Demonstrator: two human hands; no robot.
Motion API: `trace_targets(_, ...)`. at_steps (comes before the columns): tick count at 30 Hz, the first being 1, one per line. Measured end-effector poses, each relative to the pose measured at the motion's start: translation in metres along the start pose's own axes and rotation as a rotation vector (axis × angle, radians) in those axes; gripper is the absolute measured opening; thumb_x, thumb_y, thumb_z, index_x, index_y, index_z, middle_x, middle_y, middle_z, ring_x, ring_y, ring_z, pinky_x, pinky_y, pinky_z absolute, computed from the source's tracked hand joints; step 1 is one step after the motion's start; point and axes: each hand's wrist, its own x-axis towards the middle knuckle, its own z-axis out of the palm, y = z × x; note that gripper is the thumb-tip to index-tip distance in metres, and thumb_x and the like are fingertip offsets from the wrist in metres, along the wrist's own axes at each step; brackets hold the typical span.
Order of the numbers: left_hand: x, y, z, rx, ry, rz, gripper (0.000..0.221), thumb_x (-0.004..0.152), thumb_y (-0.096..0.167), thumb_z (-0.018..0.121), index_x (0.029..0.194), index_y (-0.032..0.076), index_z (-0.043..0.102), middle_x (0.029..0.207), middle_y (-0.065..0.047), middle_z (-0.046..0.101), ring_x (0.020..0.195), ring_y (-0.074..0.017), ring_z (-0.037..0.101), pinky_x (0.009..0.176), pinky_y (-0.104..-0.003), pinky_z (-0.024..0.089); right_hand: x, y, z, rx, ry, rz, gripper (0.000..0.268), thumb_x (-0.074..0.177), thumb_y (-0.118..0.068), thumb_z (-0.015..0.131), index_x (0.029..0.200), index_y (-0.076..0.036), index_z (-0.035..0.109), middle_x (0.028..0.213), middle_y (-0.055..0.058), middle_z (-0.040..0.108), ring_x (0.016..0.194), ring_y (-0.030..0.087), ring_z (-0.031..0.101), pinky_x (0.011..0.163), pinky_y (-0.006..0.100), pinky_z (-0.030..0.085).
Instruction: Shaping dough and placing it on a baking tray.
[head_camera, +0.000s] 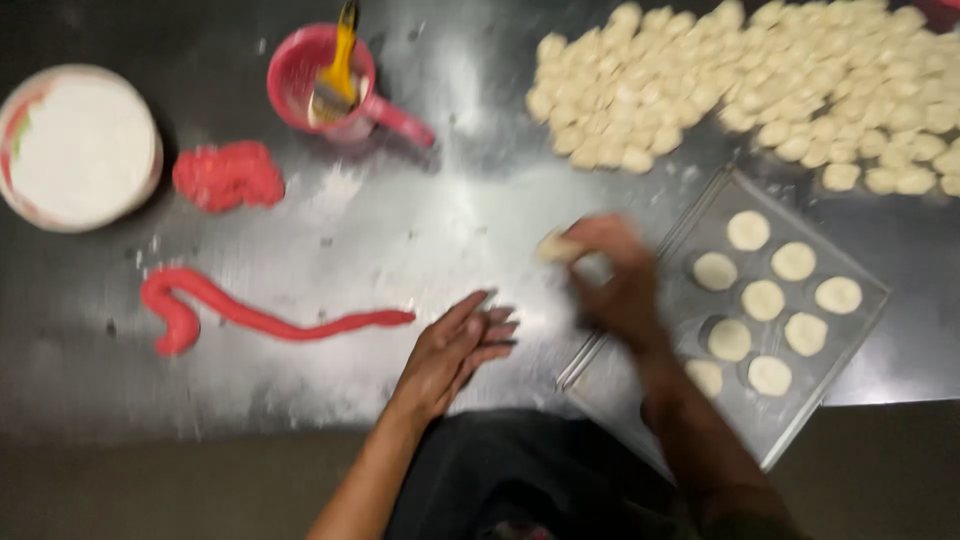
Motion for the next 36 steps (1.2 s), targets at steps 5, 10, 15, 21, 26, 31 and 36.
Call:
trace_targets(5,-0.015,-0.048,-0.109,0.006,0.233,0.111,0.036,0.102,0.008,0.06,0.135,-0.006,0.062,0.115,-0.018,0.071,0.1,-0.028,0.07,0.085,-0.038,0.059,-0.092,-0.068,0.105,0.396,-0.248,0.233,0.04,0.089,-0.012,0.078,0.128,-0.007,0.068,0.125,0.011,0.07,0.118,0.029,0.064,0.099,0.038,0.053)
trace_targets(10,-0.065,-0.034,-0.215,-0.112,0.319,0.285,0.038,0.092,-0.005,0.065,0.129,-0.006,0.059,0.113,-0.015,0.071,0.104,-0.0275,0.074,0.093,-0.04,0.06,-0.127,-0.025,0.181,0.006,-0.22,0.307,0.022,0.098,-0.012,0.076,0.12,-0.014,0.076,0.119,0.003,0.077,0.115,0.023,0.069,0.101,0.036,0.055)
trace_targets(15,-0.1,0.006,-0.244,-0.124,0.416,0.305,0.039,0.092,-0.007,0.068,0.127,-0.007,0.052,0.106,-0.014,0.073,0.094,-0.0222,0.073,0.082,-0.037,0.064,-0.088,-0.07,0.24,-0.111,-0.174,0.061,0.048,0.075,-0.016,0.087,0.117,-0.003,0.071,0.118,0.011,0.073,0.107,0.034,0.061,0.093,0.042,0.05)
trace_targets(21,-0.092,0.039,-0.244,0.082,0.178,0.351,0.035,0.087,0.004,0.077,0.119,-0.007,0.067,0.104,-0.013,0.075,0.086,-0.0147,0.071,0.071,-0.027,0.056,-0.09,-0.058,0.27,-0.151,-0.162,-0.042,0.038,0.081,-0.013,0.089,0.116,-0.007,0.074,0.12,0.006,0.073,0.112,0.029,0.064,0.097,0.041,0.05)
trace_targets(26,-0.06,0.055,-0.228,0.177,0.157,0.345,0.027,0.09,0.009,0.072,0.113,-0.007,0.069,0.096,-0.014,0.076,0.081,-0.0179,0.071,0.072,-0.029,0.058,-0.067,-0.078,0.263,-0.189,-0.213,-0.156,0.022,0.08,-0.006,0.083,0.1,-0.006,0.073,0.105,0.008,0.073,0.106,0.031,0.066,0.095,0.045,0.049)
trace_targets(31,-0.01,0.028,-0.221,0.11,0.144,0.357,0.031,0.096,0.008,0.069,0.119,-0.013,0.068,0.105,-0.02,0.077,0.096,-0.0222,0.073,0.092,-0.031,0.057,-0.06,-0.036,0.214,-0.648,-0.53,0.091,0.023,0.073,-0.003,0.077,0.096,-0.002,0.074,0.098,0.018,0.072,0.091,0.034,0.066,0.078,0.043,0.054)
trace_targets(36,-0.013,0.029,-0.175,0.353,-0.097,0.301,0.07,0.086,0.0,0.075,0.149,-0.001,0.045,0.141,-0.013,0.061,0.121,-0.0167,0.063,0.105,-0.035,0.051,-0.055,-0.06,0.147,0.641,-0.102,1.056,0.023,0.096,-0.008,0.066,0.117,-0.002,0.071,0.103,0.01,0.075,0.09,0.016,0.071,0.081,0.026,0.057)
